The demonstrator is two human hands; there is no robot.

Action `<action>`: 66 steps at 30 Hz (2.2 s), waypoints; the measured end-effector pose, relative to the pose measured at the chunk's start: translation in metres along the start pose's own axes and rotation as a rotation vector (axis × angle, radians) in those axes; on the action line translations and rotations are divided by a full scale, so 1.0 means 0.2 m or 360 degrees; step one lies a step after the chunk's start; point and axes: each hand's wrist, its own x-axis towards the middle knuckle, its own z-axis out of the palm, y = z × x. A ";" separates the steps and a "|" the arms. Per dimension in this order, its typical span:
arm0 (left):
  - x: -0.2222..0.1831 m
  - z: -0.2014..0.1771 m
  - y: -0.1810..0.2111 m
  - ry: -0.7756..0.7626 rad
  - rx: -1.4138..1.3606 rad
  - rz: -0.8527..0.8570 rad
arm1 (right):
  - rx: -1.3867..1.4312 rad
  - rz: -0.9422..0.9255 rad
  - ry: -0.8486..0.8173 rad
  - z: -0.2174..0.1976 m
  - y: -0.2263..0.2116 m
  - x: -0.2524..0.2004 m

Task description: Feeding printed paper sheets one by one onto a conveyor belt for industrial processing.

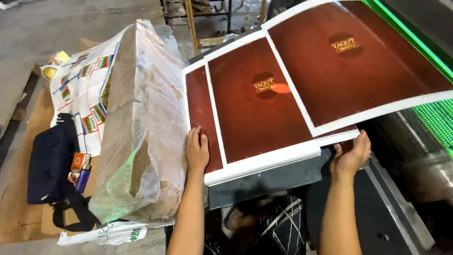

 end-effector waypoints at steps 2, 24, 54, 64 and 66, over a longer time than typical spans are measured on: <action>0.00 0.00 0.01 0.0016 0.0002 -0.0011 | 0.0020 -0.0029 -0.0014 -0.01 0.03 0.01; 0.09 -0.21 0.15 0.0327 -0.0243 -0.0138 | -0.0292 -0.0071 0.0119 0.01 0.06 0.03; 0.02 -0.18 0.21 -0.0258 0.0353 0.0090 | -0.1395 -0.0371 -0.0271 0.24 0.06 -0.25; 0.02 -0.17 0.19 -0.0333 0.0417 -0.0035 | -0.0227 0.0204 0.0020 0.09 0.09 0.01; 0.01 -0.18 0.19 -0.0339 0.0419 -0.0037 | -0.0209 0.0229 -0.0035 0.17 0.02 0.08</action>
